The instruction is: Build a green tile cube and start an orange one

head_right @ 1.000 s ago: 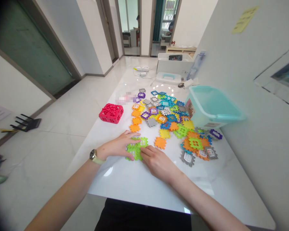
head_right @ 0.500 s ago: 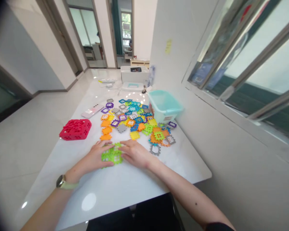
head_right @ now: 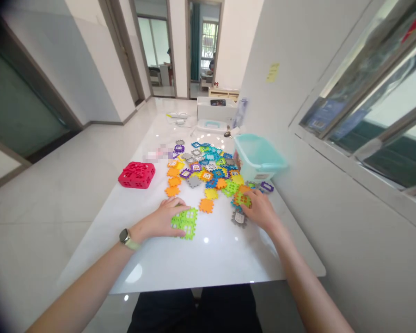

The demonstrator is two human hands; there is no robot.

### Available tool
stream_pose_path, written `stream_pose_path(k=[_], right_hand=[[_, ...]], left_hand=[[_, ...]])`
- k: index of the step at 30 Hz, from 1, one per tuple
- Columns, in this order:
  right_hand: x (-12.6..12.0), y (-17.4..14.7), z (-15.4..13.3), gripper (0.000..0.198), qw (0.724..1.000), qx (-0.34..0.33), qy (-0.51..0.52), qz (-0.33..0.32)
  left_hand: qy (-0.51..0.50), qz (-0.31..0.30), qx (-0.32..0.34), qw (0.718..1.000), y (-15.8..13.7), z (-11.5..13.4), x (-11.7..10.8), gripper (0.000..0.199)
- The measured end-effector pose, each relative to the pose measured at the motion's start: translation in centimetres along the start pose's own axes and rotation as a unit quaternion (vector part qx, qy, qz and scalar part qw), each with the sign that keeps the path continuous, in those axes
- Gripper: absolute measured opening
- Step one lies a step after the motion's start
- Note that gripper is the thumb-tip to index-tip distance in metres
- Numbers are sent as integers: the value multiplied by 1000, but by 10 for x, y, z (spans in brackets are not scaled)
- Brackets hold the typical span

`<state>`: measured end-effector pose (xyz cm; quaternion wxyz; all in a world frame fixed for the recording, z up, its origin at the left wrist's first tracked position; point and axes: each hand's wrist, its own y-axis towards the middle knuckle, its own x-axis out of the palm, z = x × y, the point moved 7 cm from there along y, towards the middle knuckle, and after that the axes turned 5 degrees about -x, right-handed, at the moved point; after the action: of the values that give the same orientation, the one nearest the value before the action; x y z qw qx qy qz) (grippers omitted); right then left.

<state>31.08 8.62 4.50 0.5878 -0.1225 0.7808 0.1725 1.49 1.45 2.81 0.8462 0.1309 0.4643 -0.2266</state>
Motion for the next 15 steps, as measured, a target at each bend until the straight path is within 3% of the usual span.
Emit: stream_pose_path(k=[3, 10, 15], right_hand=[[-2, -2, -22, 33, 999, -32, 17, 5], [7, -22, -118, 38, 978, -169, 82, -89], [18, -20, -144, 41, 975, -198, 56, -78]], left_hand=[[0, 0, 8, 1000, -1, 5, 1, 78], [11, 6, 19, 1000, -2, 8, 5, 78], [23, 8, 33, 999, -2, 10, 8, 77]])
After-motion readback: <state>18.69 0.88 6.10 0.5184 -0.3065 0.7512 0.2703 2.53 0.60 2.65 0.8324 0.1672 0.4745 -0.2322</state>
